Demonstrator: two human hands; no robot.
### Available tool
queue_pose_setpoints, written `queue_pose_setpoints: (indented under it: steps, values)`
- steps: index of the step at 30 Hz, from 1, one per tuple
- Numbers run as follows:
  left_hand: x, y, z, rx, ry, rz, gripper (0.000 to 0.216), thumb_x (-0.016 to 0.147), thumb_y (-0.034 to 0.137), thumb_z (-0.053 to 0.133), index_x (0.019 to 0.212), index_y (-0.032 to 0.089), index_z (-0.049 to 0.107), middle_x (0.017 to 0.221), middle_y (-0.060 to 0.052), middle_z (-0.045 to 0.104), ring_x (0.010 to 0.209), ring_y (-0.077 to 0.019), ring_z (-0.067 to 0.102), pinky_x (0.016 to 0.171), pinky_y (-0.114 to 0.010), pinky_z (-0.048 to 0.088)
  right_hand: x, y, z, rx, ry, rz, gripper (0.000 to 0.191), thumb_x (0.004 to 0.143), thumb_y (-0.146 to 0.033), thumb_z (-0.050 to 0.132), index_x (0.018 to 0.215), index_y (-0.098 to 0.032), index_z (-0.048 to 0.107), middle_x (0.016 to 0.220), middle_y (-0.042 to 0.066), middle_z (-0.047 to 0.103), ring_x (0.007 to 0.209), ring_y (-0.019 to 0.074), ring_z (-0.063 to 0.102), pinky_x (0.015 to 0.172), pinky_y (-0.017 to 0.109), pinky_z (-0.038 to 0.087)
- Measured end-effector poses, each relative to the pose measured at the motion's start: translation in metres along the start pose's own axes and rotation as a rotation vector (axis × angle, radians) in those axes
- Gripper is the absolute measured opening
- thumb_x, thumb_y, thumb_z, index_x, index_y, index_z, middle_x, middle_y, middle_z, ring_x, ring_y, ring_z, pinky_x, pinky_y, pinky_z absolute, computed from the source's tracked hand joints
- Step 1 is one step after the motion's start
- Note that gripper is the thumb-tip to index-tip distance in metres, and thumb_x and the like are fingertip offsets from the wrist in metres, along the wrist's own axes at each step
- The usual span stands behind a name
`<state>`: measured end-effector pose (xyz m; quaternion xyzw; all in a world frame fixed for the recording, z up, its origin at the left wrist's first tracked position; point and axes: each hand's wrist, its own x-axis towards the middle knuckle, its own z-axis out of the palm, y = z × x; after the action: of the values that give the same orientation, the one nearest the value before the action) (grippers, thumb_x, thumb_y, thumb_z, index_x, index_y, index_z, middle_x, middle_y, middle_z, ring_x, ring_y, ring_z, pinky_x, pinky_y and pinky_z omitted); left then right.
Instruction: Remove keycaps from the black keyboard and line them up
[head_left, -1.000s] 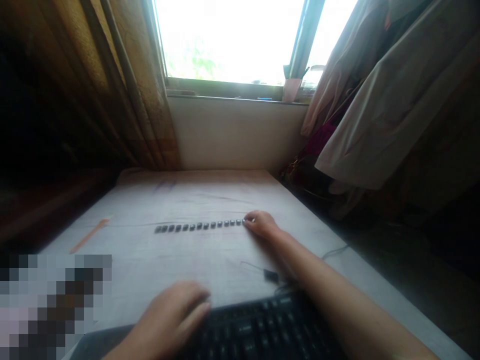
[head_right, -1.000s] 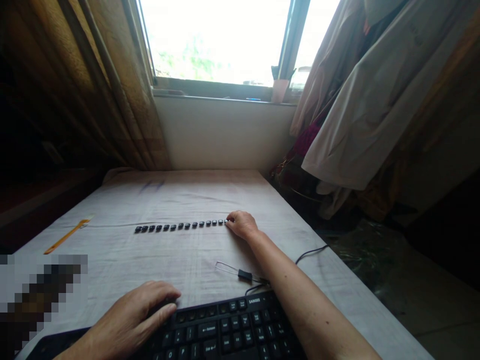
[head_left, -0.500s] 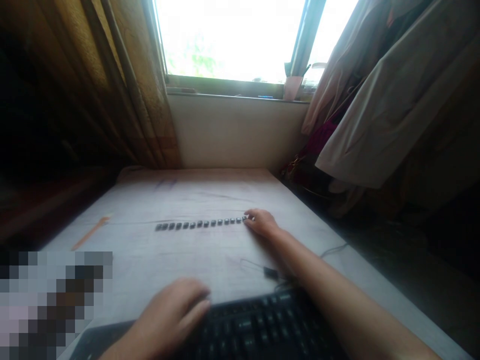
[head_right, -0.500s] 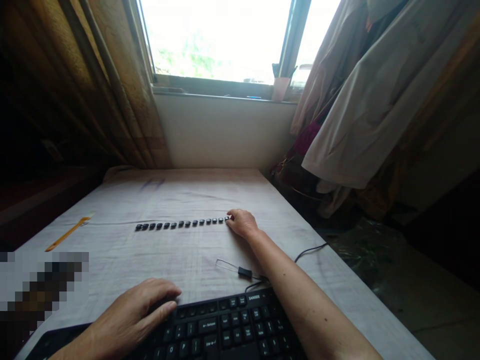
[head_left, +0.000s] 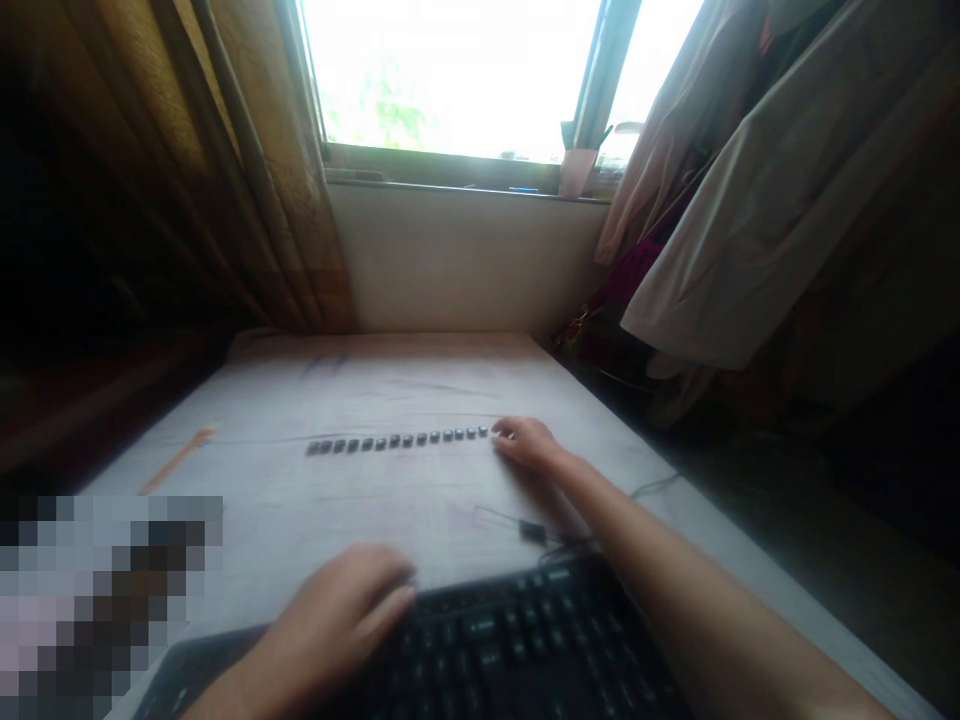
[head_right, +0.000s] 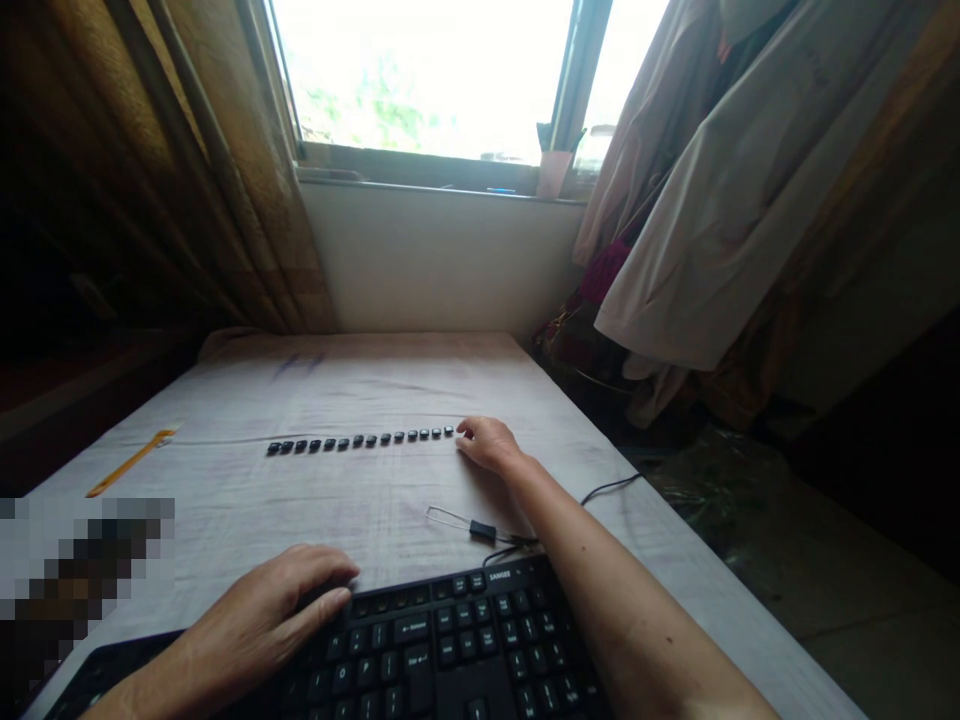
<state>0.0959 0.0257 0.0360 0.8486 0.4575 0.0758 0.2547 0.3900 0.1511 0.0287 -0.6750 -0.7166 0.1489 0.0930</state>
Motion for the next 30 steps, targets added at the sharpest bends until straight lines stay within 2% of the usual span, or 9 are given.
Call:
queue_pose_setpoints:
  steps: [4, 7, 11, 21, 26, 30]
  values:
    - [0.000, 0.001, -0.001, -0.003, -0.019, 0.013, 0.029, 0.093, 0.038, 0.045, 0.103, 0.025, 0.068, 0.104, -0.004, 0.070, 0.096, -0.0234, 0.062, 0.086, -0.037, 0.048, -0.033, 0.006, -0.018, 0.008, -0.135, -0.005, 0.014, 0.082, -0.026, 0.063, 0.087, -0.019, 0.074, 0.091, 0.007, 0.073, 0.084, 0.0209, 0.065, 0.072, 0.028, 0.048]
    - [0.001, 0.000, -0.001, -0.008, -0.024, 0.030, 0.031, 0.093, 0.041, 0.044, 0.103, 0.025, 0.068, 0.104, -0.005, 0.070, 0.096, -0.0243, 0.062, 0.087, -0.039, 0.048, -0.064, 0.010, -0.031, 0.018, -0.292, -0.013, 0.015, 0.077, -0.032, 0.066, 0.081, -0.020, 0.075, 0.080, 0.005, 0.074, 0.071, 0.0191, 0.066, 0.059, 0.026, 0.045]
    - [0.003, -0.004, 0.000, -0.030, -0.018, 0.041, 0.031, 0.093, 0.044, 0.045, 0.102, 0.027, 0.069, 0.105, -0.004, 0.071, 0.098, -0.0251, 0.063, 0.088, -0.040, 0.048, -0.091, 0.007, -0.037, -0.008, -0.403, -0.003, 0.015, 0.068, -0.033, 0.072, 0.078, -0.023, 0.076, 0.078, 0.003, 0.073, 0.070, 0.0193, 0.065, 0.055, 0.025, 0.042]
    - [0.004, -0.014, 0.006, -0.016, -0.023, 0.047, 0.030, 0.092, 0.046, 0.047, 0.107, 0.029, 0.067, 0.112, -0.002, 0.070, 0.104, -0.0255, 0.062, 0.094, -0.042, 0.047, -0.097, -0.001, -0.027, -0.119, -0.326, -0.020, 0.015, 0.062, -0.024, 0.070, 0.076, -0.023, 0.073, 0.075, 0.004, 0.069, 0.069, 0.0210, 0.060, 0.056, 0.027, 0.038]
    - [0.004, -0.014, 0.006, -0.018, -0.001, 0.045, 0.030, 0.090, 0.048, 0.049, 0.105, 0.030, 0.069, 0.111, -0.002, 0.071, 0.104, -0.0262, 0.062, 0.093, -0.041, 0.048, -0.096, 0.006, -0.026, -0.042, -0.306, -0.058, 0.014, 0.061, -0.020, 0.070, 0.075, -0.021, 0.072, 0.072, 0.003, 0.068, 0.067, 0.0183, 0.059, 0.056, 0.025, 0.037]
    - [0.004, -0.013, 0.005, -0.009, 0.001, 0.049, 0.031, 0.090, 0.048, 0.050, 0.104, 0.029, 0.070, 0.111, -0.002, 0.071, 0.103, -0.0260, 0.063, 0.093, -0.040, 0.049, -0.096, 0.009, -0.035, 0.094, -0.262, -0.067, 0.007, 0.070, -0.016, 0.061, 0.073, -0.018, 0.067, 0.067, 0.001, 0.065, 0.061, 0.0143, 0.058, 0.054, 0.023, 0.039]
